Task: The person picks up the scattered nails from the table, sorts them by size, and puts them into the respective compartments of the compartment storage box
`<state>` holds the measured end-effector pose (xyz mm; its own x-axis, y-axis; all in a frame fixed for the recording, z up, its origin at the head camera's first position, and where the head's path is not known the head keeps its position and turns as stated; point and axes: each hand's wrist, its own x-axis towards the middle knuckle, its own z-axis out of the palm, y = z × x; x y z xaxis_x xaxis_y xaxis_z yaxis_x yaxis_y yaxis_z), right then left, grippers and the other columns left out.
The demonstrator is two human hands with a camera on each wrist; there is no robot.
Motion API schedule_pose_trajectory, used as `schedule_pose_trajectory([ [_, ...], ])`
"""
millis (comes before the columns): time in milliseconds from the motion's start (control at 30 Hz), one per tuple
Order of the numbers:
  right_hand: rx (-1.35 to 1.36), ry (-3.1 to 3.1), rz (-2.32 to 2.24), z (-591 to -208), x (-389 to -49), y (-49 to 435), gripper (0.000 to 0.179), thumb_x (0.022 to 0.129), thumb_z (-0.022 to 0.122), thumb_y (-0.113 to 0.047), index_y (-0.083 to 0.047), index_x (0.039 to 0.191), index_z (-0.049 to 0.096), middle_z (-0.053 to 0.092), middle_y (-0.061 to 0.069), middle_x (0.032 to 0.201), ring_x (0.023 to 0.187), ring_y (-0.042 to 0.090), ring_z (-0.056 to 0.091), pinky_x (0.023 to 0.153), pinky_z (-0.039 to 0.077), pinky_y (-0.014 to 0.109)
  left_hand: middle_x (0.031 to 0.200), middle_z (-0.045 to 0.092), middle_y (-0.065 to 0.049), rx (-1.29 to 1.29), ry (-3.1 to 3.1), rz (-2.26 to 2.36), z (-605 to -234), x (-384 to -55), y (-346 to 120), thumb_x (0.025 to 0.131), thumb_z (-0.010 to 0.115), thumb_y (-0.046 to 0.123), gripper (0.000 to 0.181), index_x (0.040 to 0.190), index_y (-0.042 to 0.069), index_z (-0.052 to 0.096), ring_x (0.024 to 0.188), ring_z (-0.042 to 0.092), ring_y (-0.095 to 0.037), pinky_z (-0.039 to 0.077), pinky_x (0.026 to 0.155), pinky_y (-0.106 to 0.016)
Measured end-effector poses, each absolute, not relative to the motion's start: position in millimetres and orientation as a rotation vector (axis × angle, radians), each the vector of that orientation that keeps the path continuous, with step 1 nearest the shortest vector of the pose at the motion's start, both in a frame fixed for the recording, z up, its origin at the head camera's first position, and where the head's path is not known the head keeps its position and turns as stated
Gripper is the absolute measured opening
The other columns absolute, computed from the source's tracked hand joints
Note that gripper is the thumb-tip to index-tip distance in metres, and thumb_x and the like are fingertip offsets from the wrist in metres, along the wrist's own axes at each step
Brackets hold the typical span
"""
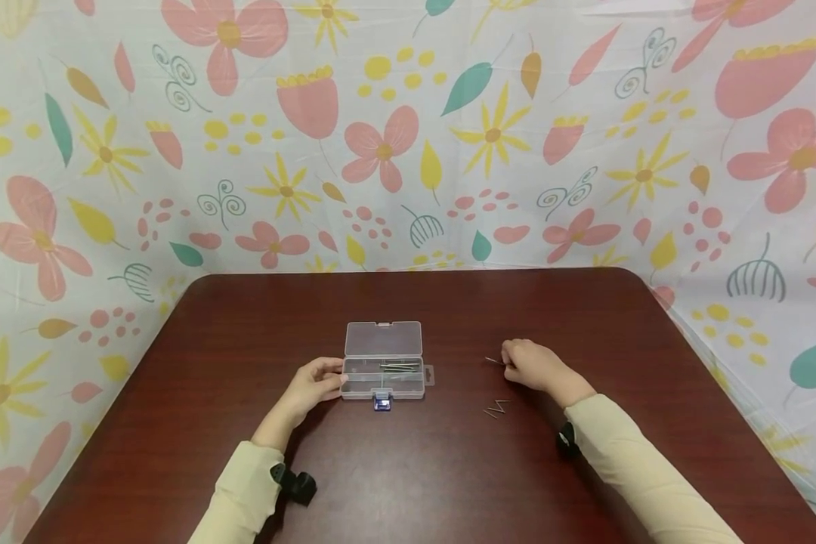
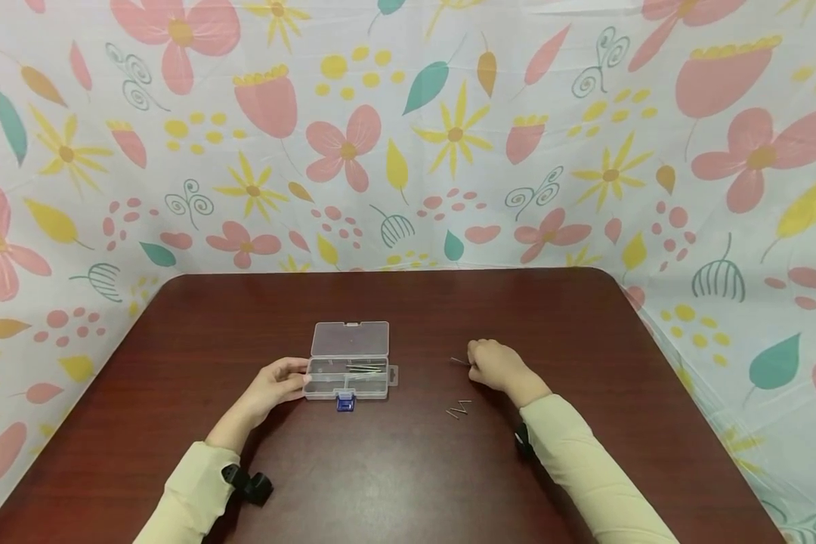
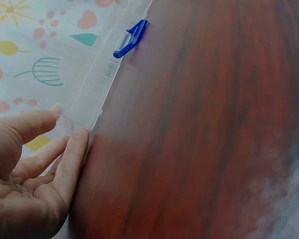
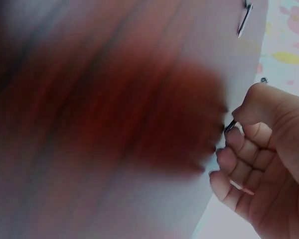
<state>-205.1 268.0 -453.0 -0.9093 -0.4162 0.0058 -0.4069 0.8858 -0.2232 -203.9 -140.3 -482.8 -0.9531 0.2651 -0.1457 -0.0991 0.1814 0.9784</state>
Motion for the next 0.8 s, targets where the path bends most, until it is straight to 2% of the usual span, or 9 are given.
schedule_pose_trajectory([
  [333,-0.777,3.110,-0.333,-441.5,-200.3,264.5,0.018,0.070,0.059,0.001,-0.012,0.074,0.047,0.045,-0.003,0.071,0.065,0.013,0.039,0.053,0.034,0.025,0.123,0.055,-0.028,0.123,2.160,1.859,-484.1,-202.7,-138.8,0.089,0.060,0.003,0.041,0.126,-0.010,0.049,0.095,0.061,-0.014,0.057,0.084,-0.034],
  [800,-0.997,3.189,-0.316,-422.6,-189.2,222.0,0.016,0.071,0.060,0.003,-0.010,0.078,0.054,0.053,-0.002,0.074,0.069,0.014,0.047,0.055,0.042,0.025,0.123,0.054,-0.030,0.167,2.157,1.854,-484.4,-205.2,-140.7,0.090,0.060,0.004,0.041,0.127,-0.011,0.048,0.095,0.061,-0.013,0.056,0.083,-0.032],
])
